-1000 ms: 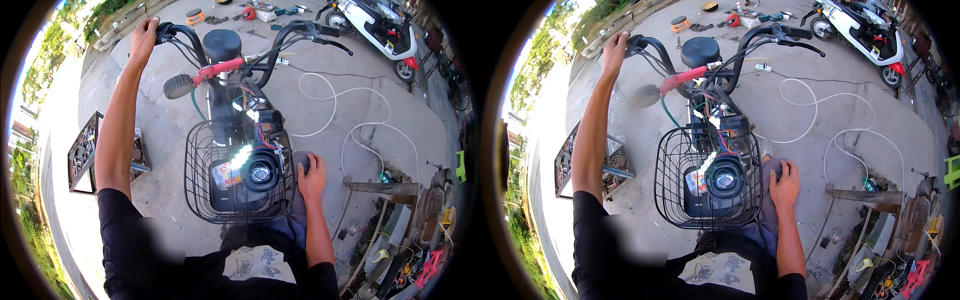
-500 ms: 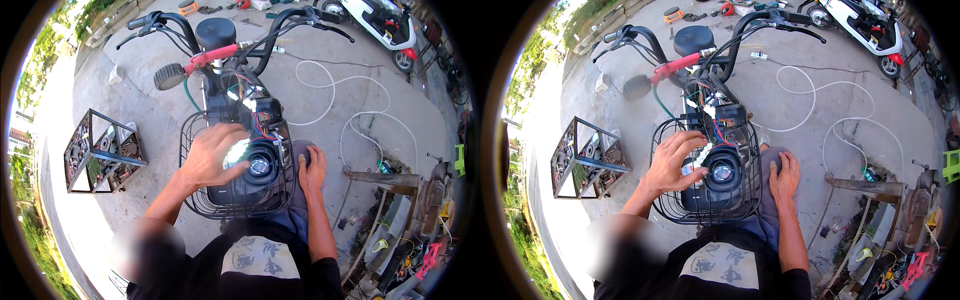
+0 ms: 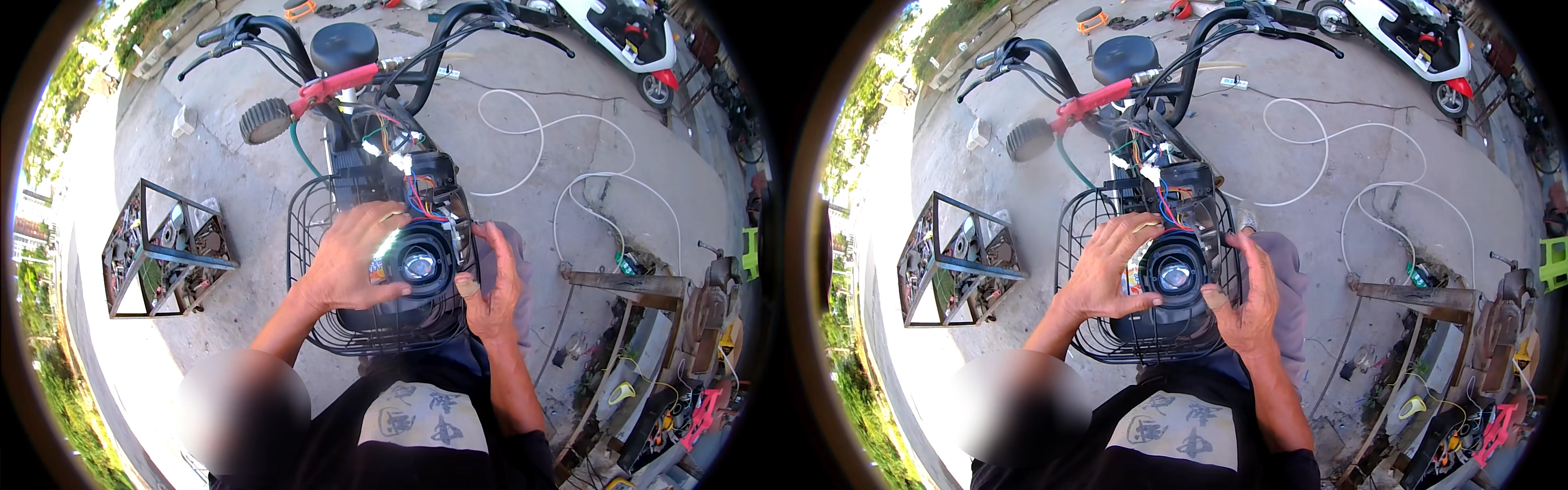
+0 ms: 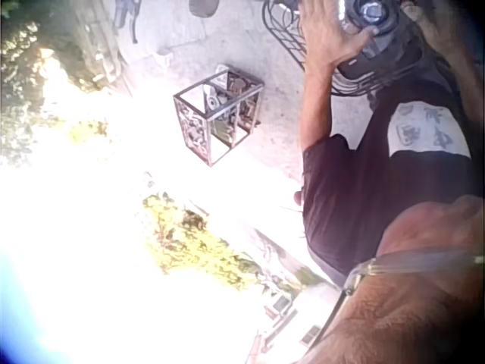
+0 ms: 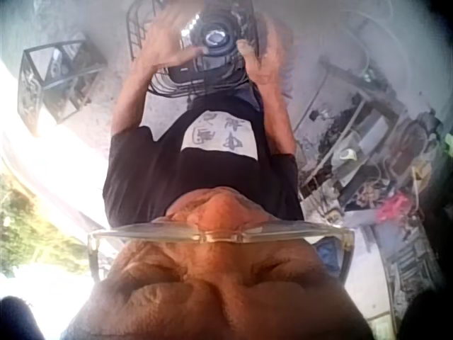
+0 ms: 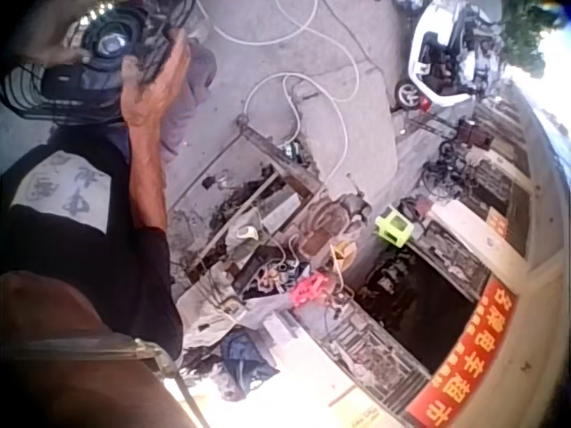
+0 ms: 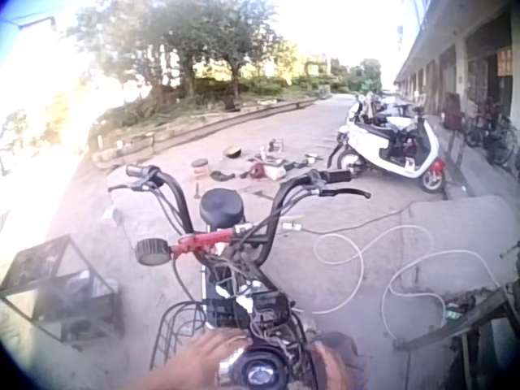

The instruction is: The person repairs an electric bike headlight by connecting wires, testing the light, and securing the cover. They use pliers to strip wires and a screwdriver to tighten screws on the headlight cover.

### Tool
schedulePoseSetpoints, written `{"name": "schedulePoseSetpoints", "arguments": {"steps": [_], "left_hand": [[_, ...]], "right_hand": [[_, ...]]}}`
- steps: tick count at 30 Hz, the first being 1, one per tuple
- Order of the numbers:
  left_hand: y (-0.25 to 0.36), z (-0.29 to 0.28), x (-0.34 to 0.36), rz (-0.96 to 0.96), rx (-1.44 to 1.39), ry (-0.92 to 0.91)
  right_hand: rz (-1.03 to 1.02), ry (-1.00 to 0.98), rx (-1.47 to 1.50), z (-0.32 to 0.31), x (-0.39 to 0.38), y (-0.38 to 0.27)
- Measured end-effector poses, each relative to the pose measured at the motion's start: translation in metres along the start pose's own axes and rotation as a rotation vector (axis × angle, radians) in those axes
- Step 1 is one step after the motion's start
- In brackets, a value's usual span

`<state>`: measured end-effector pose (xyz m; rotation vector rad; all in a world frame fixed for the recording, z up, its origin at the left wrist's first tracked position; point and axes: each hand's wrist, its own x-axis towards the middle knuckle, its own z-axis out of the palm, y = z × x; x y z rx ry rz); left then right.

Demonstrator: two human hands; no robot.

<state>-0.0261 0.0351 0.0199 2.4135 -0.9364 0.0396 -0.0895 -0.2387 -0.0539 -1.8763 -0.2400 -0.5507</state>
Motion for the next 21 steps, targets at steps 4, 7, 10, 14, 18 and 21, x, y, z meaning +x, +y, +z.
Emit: {"name": "schedulePoseSetpoints", "arguments": {"steps": [4,7,10,14,18,21], "left_hand": [[0.0,0.004,-0.002,0.072,0.023,0.055],[0.001,0.003,-0.003,0.145,0.007,0.049],[0.001,0.009,-0.002,0.191,-0.024,0.022],[0.003,0.009,0.001,0.21,-0.051,-0.006],[0.003,0.011,0.001,0.193,-0.064,0.011],[0.007,0.013,0.005,0.185,-0.082,0.051]], "right_hand": [[0.114,-0.005,-0.003,0.011,-0.001,-0.006],[0.127,0.018,0.047,0.018,-0.004,-0.002],[0.132,0.029,0.064,0.02,-0.006,-0.001],[0.152,0.037,0.091,0.022,-0.008,-0.001],[0.159,0.033,0.084,0.023,-0.009,-0.002],[0.148,0.036,0.078,0.025,-0.009,0.0]]}}
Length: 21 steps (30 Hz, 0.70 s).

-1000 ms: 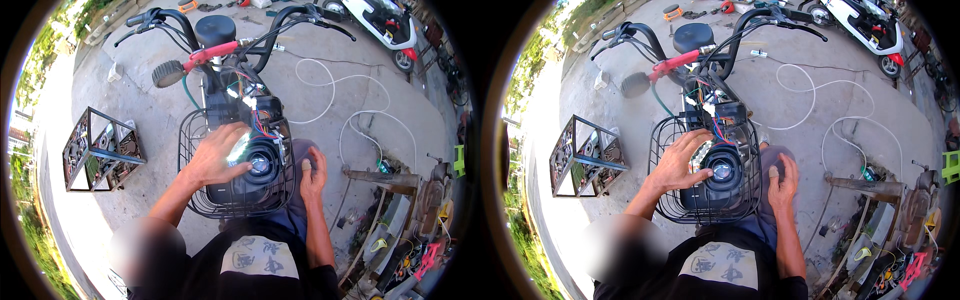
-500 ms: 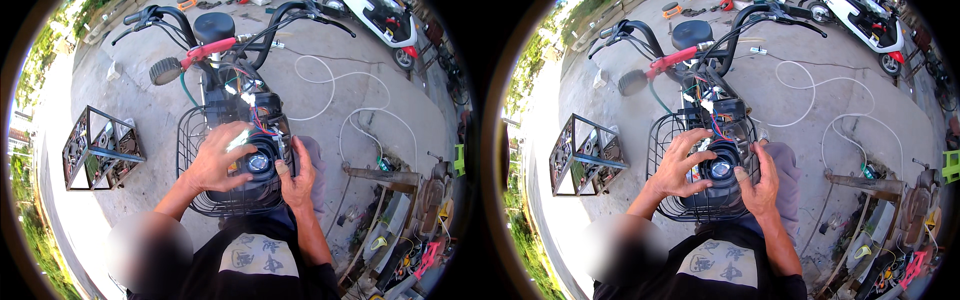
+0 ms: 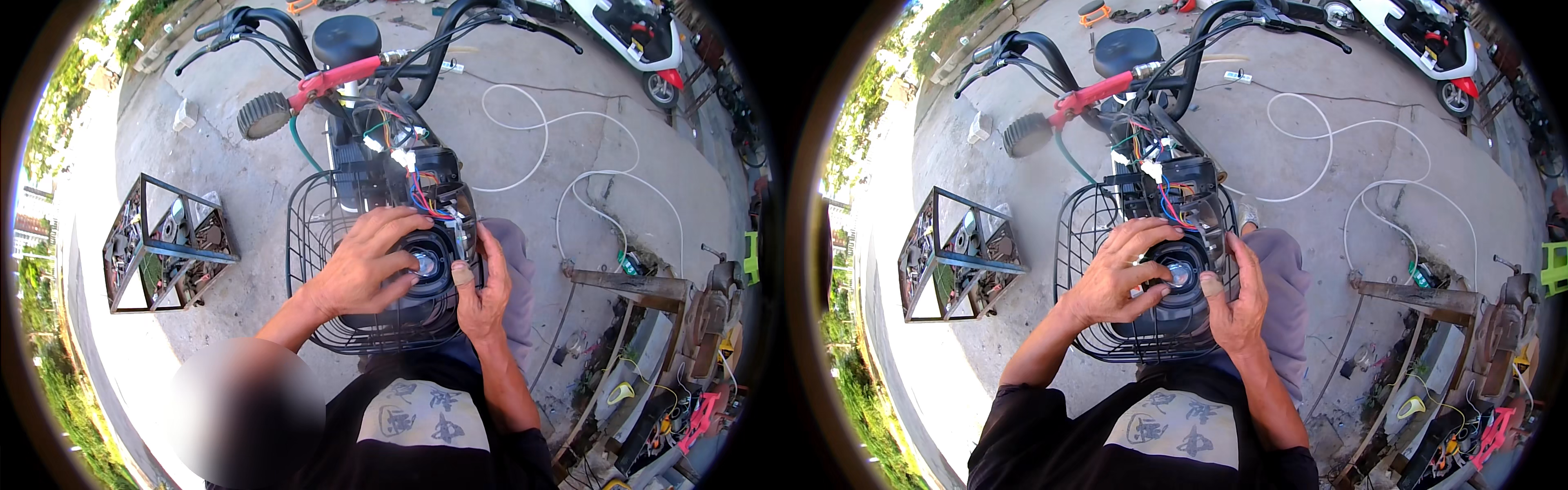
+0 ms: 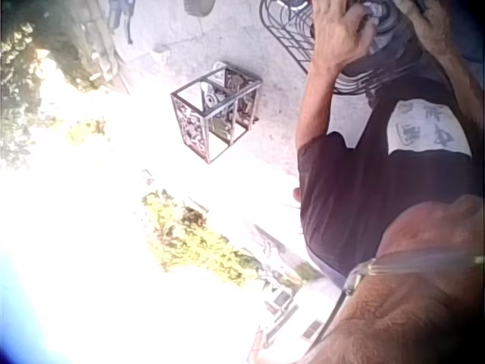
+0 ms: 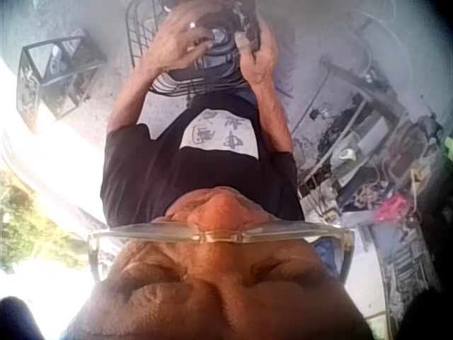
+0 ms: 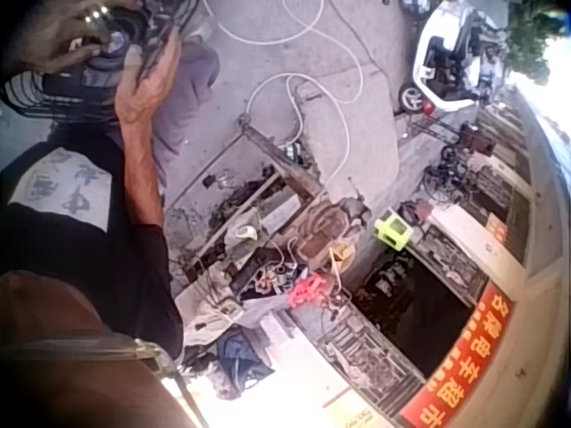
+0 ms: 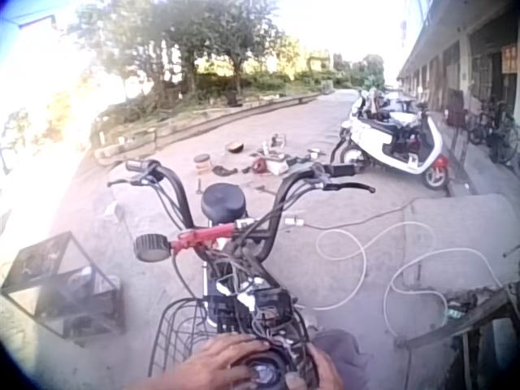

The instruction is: The person repairs an electric bike headlight by connecting wires, testing the light, and securing the cover. They use pliers to strip wires and a screwdriver to tighten screws on the headlight cover.

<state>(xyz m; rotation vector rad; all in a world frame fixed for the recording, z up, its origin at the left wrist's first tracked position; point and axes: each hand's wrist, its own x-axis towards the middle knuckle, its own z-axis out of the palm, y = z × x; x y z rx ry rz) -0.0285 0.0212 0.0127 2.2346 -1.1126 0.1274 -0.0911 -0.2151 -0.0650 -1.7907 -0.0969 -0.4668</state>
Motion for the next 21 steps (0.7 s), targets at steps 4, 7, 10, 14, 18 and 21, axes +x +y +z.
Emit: {"name": "schedulePoseSetpoints", "arguments": {"steps": [4,7,10,14,18,21], "left_hand": [[0.0022,0.0081,0.0059,-0.004,-0.009,0.064],[0.0029,0.0087,0.0068,0.008,0.017,0.075],[0.0027,0.0095,0.0041,0.01,0.012,0.073],[0.0012,0.0091,0.003,0.0,-0.011,0.084],[0.0065,0.0056,0.0036,-0.046,0.019,0.091],[0.0081,0.0043,0.0027,-0.079,0.041,0.088]], "right_hand": [[-0.009,0.0,0.021,0.001,-0.001,0.002],[-0.013,-0.002,0.011,0.0011,-0.0015,0.0027],[-0.01,-0.004,0.011,0.0013,-0.0013,0.0013],[-0.009,0.01,0.04,0.0039,-0.0041,0.0079],[-0.024,0.017,0.033,0.005,-0.0051,0.0088],[0.001,0.012,0.065,0.0049,-0.0045,0.0068]]}}
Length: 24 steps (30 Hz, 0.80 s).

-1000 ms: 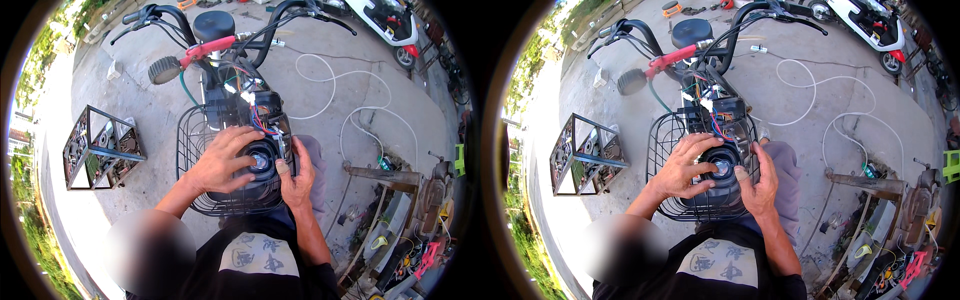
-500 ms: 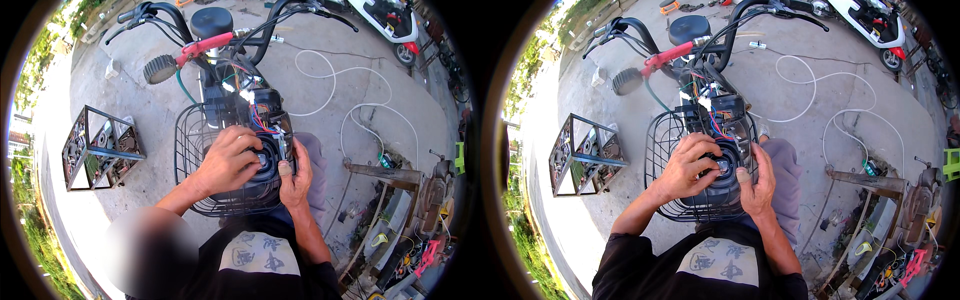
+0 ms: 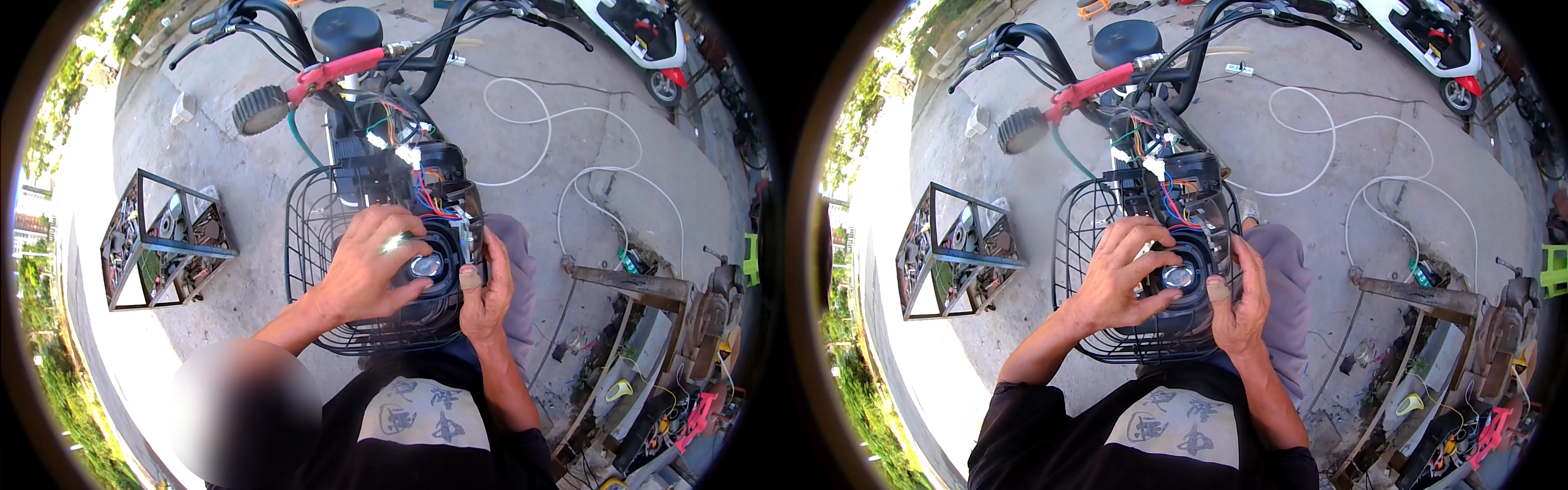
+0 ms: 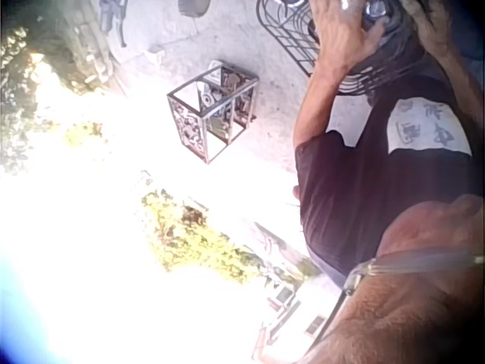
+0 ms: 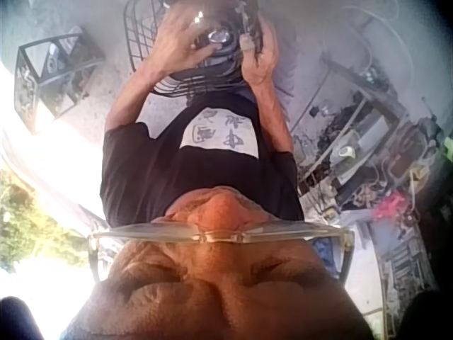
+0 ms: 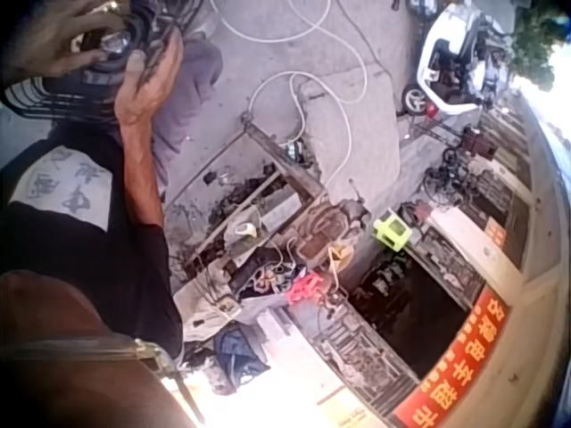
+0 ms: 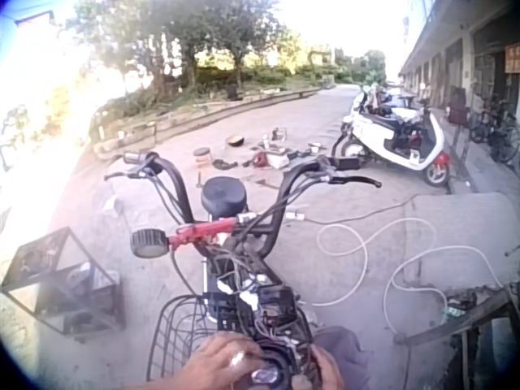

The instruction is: The person repairs an electric bike headlight by connecting wires, testing the light, and securing the cover. They use pliers to strip wires and a screwdriver to tighten screws on the headlight cover.

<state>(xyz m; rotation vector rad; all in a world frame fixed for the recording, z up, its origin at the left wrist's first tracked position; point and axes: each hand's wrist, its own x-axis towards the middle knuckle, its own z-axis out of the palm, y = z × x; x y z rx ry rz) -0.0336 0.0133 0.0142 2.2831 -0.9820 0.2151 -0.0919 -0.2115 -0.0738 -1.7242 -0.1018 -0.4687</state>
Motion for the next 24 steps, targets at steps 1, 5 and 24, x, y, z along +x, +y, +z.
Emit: {"name": "schedulePoseSetpoints", "arguments": {"steps": [1,5,24], "left_hand": [[0.0016,0.0001,0.0007,-0.016,0.008,-0.002],[-0.0005,0.0024,-0.0015,-0.04,0.012,-0.016],[0.0033,0.0001,0.002,-0.145,-0.053,-0.03]], "right_hand": [[0.001,-0.001,0.0,0.0,-0.0001,-0.0001],[-0.011,-0.001,-0.002,-0.0002,0.0,0.0007],[-0.03,-0.005,-0.026,-0.0012,0.0013,-0.0001]]}}
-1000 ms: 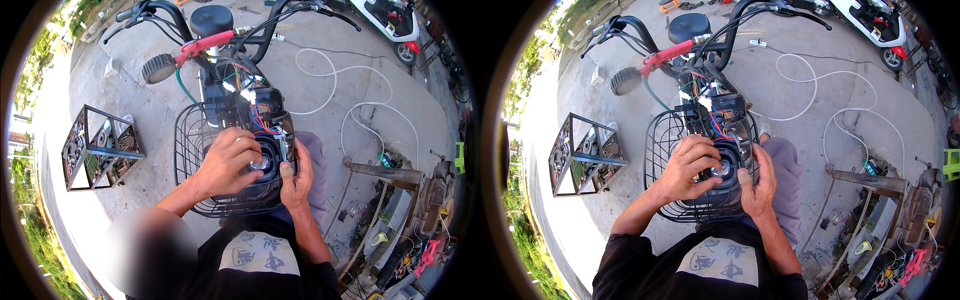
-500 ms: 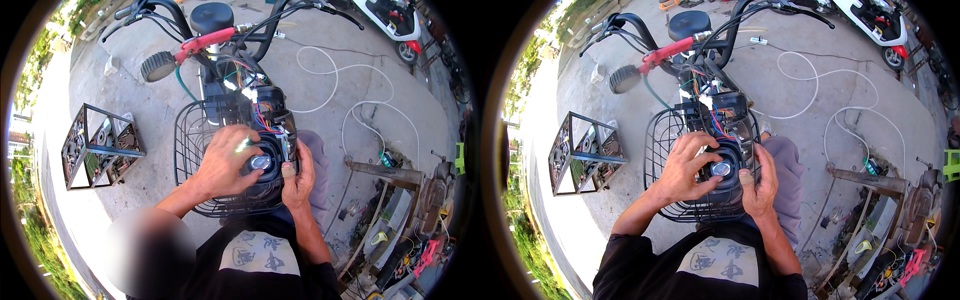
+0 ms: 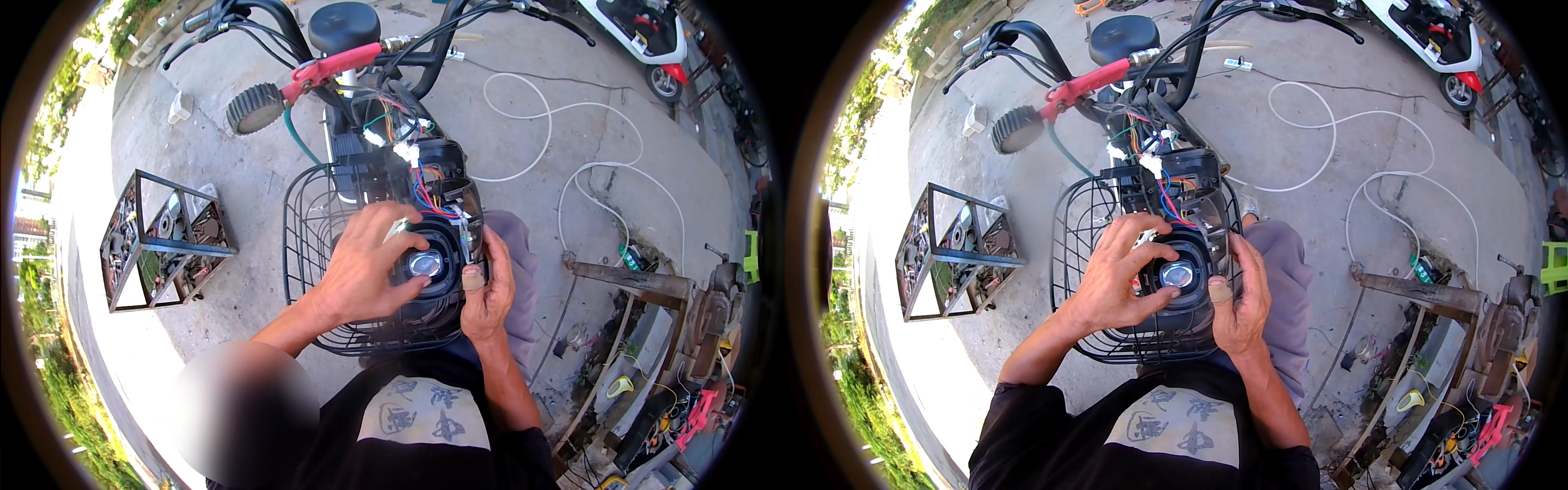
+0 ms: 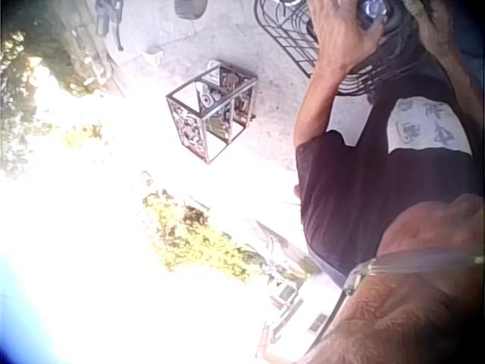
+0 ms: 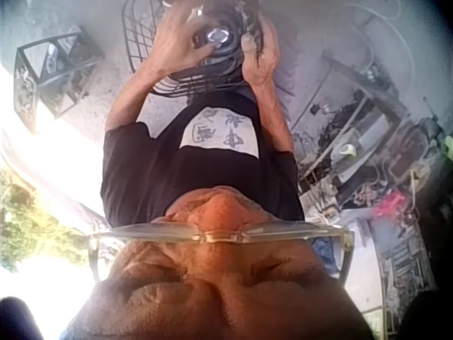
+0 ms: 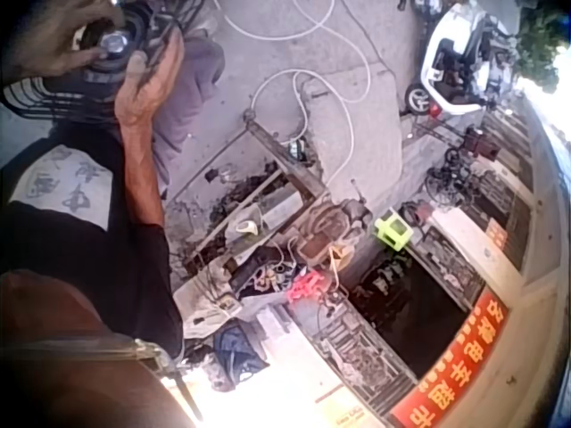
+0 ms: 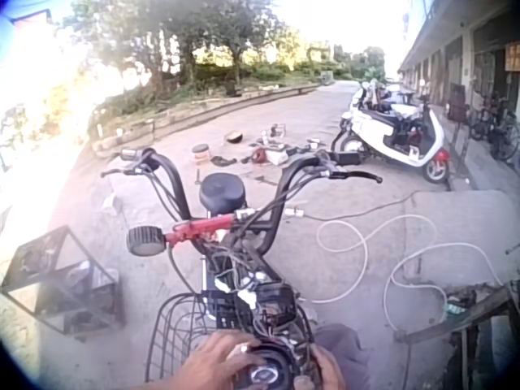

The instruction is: The person repairs an electric bike headlight by connecting wires, testing the light, and securing the cover. They use pliers to strip wires and a screwdriver to tighten screws on the headlight cover.

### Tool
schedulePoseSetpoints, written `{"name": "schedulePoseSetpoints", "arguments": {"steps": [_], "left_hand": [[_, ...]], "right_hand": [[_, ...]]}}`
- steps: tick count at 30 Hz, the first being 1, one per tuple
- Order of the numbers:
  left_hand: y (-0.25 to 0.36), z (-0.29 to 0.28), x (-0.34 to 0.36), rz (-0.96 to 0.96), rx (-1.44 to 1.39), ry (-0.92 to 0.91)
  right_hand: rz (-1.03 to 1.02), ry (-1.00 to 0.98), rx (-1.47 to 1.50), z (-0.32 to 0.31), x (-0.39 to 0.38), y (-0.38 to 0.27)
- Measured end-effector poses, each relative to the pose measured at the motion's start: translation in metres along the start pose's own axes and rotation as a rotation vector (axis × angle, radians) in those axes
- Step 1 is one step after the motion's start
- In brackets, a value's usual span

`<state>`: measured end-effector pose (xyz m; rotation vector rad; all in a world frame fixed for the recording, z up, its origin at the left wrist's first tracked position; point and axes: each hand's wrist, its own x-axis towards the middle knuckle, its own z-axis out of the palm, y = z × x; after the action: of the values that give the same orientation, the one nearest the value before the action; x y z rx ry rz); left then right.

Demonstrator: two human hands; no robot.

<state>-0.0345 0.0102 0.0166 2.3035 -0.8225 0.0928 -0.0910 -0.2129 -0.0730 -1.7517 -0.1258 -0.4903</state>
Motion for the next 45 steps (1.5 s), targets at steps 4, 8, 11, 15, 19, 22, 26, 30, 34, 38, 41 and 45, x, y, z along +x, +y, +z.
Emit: {"name": "schedulePoseSetpoints", "arguments": {"steps": [4,8,11,15,19,22,26,30,34,38,41,45], "left_hand": [[-0.001,0.002,-0.001,0.011,0.019,0.013],[-0.002,0.003,-0.001,0.014,0.025,0.02],[-0.003,0.002,-0.002,-0.014,-0.016,0.023],[-0.01,-0.002,-0.005,-0.133,-0.198,0.059],[-0.014,-0.013,-0.006,-0.309,-0.384,0.084],[-0.012,-0.012,-0.008,-0.307,-0.363,0.086],[-0.008,-0.002,-0.005,-0.105,-0.154,0.056],[-0.002,0.007,-0.001,-0.037,-0.001,0.025],[0.0,0.005,0.001,-0.05,0.002,0.016],[-0.001,0.004,-0.002,-0.042,0.017,0.011],[-0.002,0.005,-0.002,-0.037,0.023,0.012],[-0.002,0.004,-0.003,-0.044,0.012,0.015]], "right_hand": [[0.023,-0.005,0.009,0.0,-0.001,0.0],[0.025,-0.007,-0.003,0.0,-0.001,0.001],[0.018,-0.002,-0.009,0.0,-0.001,0.0],[0.007,0.002,-0.01,-0.001,0.0,0.0],[-0.002,0.002,-0.006,0.0,0.001,-0.002],[-0.007,0.001,-0.001,-0.001,0.001,-0.002],[0.002,0.007,0.017,0.0,-0.001,0.001],[0.006,-0.001,0.015,-0.001,0.001,-0.001],[0.008,0.0,0.018,-0.001,0.001,0.0],[0.011,-0.006,0.027,-0.001,0.001,0.0],[0.014,-0.007,0.031,-0.001,0.001,0.0],[0.018,0.001,0.045,0.0,-0.001,0.003]]}}
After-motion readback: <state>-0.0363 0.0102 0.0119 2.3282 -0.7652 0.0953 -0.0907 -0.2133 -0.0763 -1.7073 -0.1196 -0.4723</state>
